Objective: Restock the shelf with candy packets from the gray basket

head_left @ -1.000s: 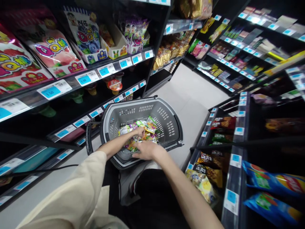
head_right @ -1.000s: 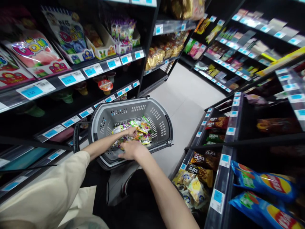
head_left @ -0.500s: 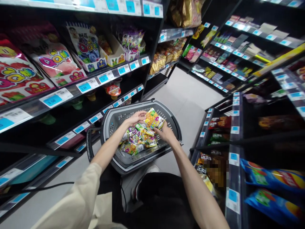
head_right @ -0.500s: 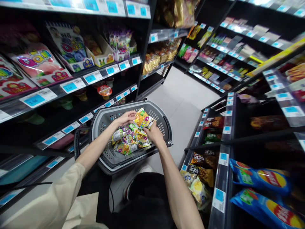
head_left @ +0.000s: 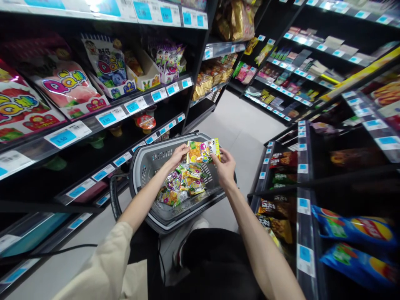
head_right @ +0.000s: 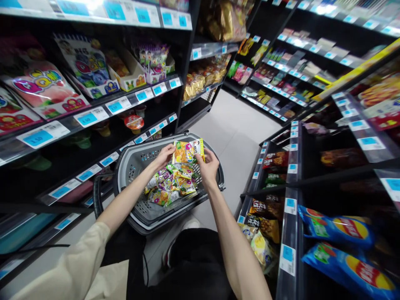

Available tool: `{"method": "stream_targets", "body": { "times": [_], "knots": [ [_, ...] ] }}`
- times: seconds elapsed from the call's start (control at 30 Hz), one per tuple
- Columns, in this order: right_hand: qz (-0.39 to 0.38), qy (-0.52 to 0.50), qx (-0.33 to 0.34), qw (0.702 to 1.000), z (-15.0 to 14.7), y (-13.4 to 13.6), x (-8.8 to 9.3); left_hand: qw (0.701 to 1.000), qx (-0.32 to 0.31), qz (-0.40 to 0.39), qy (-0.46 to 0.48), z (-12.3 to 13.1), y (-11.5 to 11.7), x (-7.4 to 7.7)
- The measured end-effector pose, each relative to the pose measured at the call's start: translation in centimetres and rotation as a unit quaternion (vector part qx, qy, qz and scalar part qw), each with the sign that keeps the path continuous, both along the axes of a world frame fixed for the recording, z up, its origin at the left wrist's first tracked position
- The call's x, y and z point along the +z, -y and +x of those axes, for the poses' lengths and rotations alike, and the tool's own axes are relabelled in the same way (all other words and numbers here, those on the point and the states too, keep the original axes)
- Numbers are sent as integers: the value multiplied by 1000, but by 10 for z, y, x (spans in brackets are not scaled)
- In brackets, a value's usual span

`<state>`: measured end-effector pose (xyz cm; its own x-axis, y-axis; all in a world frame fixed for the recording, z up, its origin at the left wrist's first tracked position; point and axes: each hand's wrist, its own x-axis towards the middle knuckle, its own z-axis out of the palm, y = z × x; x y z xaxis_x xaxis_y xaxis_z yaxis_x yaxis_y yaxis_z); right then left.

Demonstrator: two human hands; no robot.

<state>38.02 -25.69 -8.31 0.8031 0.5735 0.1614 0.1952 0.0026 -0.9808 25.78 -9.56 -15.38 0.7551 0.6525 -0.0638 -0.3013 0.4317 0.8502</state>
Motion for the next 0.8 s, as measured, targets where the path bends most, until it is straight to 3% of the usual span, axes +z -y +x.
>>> {"method": "stream_targets", "body": {
  "times": [0.23,0.37,0.57,0.67,0.8],
  "knots": [
    [84,-59,-75,992,-3,-13,4,997,54,47,39,5,-1,3],
    [96,-43,-75,992,-2,-14,5,998,15,10,57,5,-1,8],
    [109,-19,-141,984,15,-8,-2,996,-51,-29,68,-1,-2,16],
    [85,-29,-133,987,15,-7,-3,996,-88,-4,32,-2,-2,16],
    [81,-94,-99,987,4,-9,5,985,-138,94,-32,-2,2,14]
  ]
}}
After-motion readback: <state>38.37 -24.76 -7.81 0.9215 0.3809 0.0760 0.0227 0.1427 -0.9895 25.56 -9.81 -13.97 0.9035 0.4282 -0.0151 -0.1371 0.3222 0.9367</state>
